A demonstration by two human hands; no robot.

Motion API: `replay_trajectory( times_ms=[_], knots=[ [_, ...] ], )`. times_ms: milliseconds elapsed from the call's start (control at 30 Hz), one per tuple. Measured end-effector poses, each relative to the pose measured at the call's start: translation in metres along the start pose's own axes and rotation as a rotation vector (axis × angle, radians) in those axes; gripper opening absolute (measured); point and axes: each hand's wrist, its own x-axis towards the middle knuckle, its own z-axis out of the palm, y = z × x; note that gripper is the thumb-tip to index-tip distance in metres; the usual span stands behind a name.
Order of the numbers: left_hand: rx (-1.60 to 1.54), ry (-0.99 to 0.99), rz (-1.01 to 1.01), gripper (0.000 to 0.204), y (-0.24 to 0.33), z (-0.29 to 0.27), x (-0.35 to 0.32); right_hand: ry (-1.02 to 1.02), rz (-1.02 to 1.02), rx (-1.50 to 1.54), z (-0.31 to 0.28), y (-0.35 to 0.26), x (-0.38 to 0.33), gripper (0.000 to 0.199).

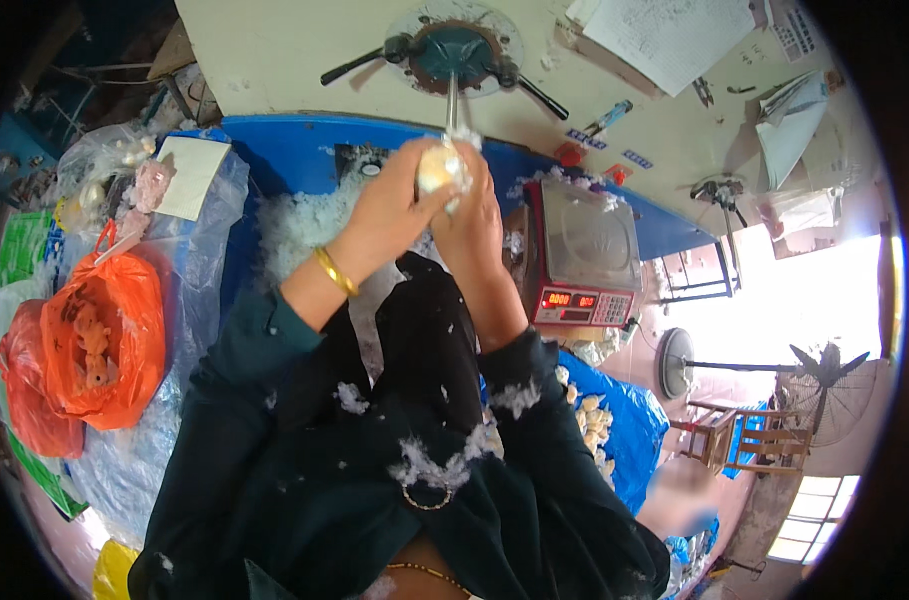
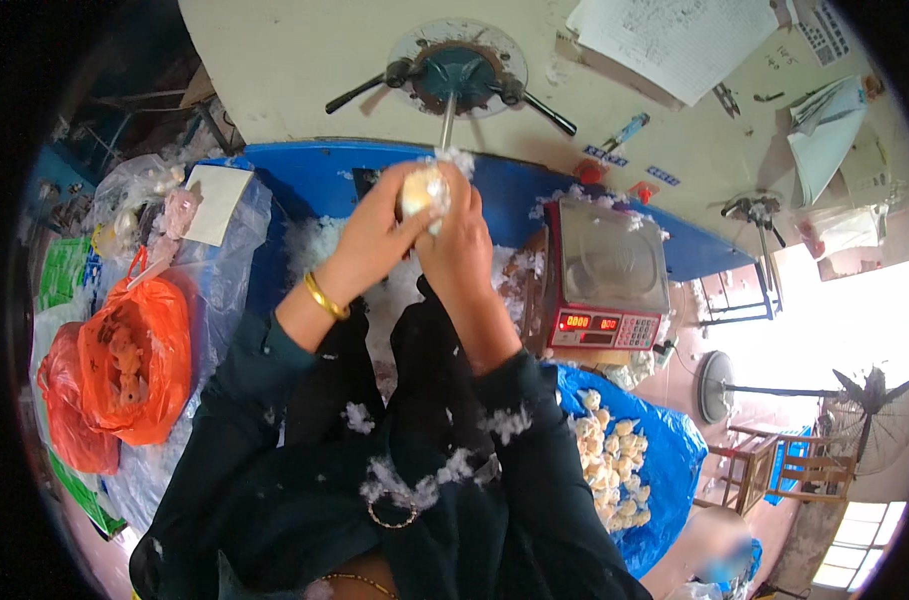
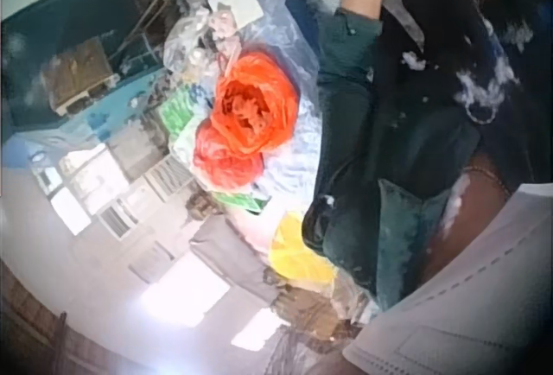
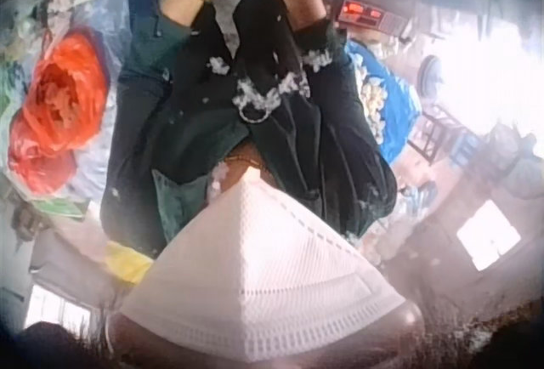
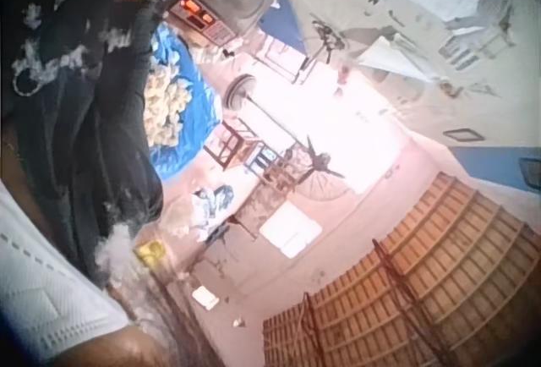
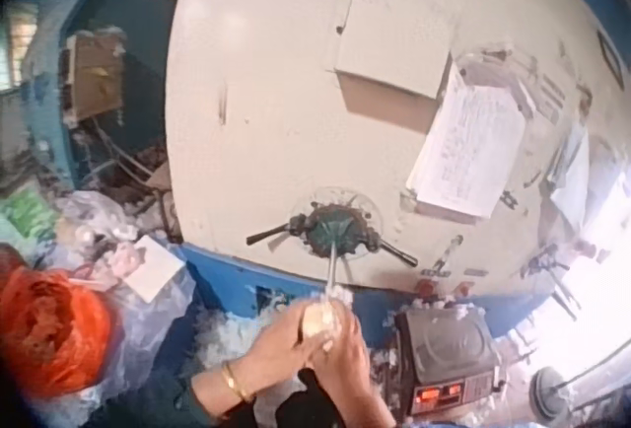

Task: The person repeatedly stuffs small white plush toys with white fiberfill using a manual stuffing machine. They pick up each toy, press it against the machine nozzle to fill it, then place the finished toy into an orange plastic bag.

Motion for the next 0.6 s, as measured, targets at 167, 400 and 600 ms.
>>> replay_trajectory(
  times_ms=[167,400,600],
  knots=[
    [-0.110,0.060,-0.019,0.046,0.013,-0.003,-0.014,-0.046,-0.028,0.117,-0.011,-0.005,-0.004,0.059],
    [-0.809,-0.155,-0.564,0.027,-0.003,-0.023,-0.033,-0.608,0.434,0.719,-0.049,-0.023,-0.022,0.055],
    [-0.474,-0.142,-0.402,0.015,-0.042,-0.035,-0.080,-0.612,0.292,0.119,-0.099,0.079,-0.086,0.042]
  ],
)
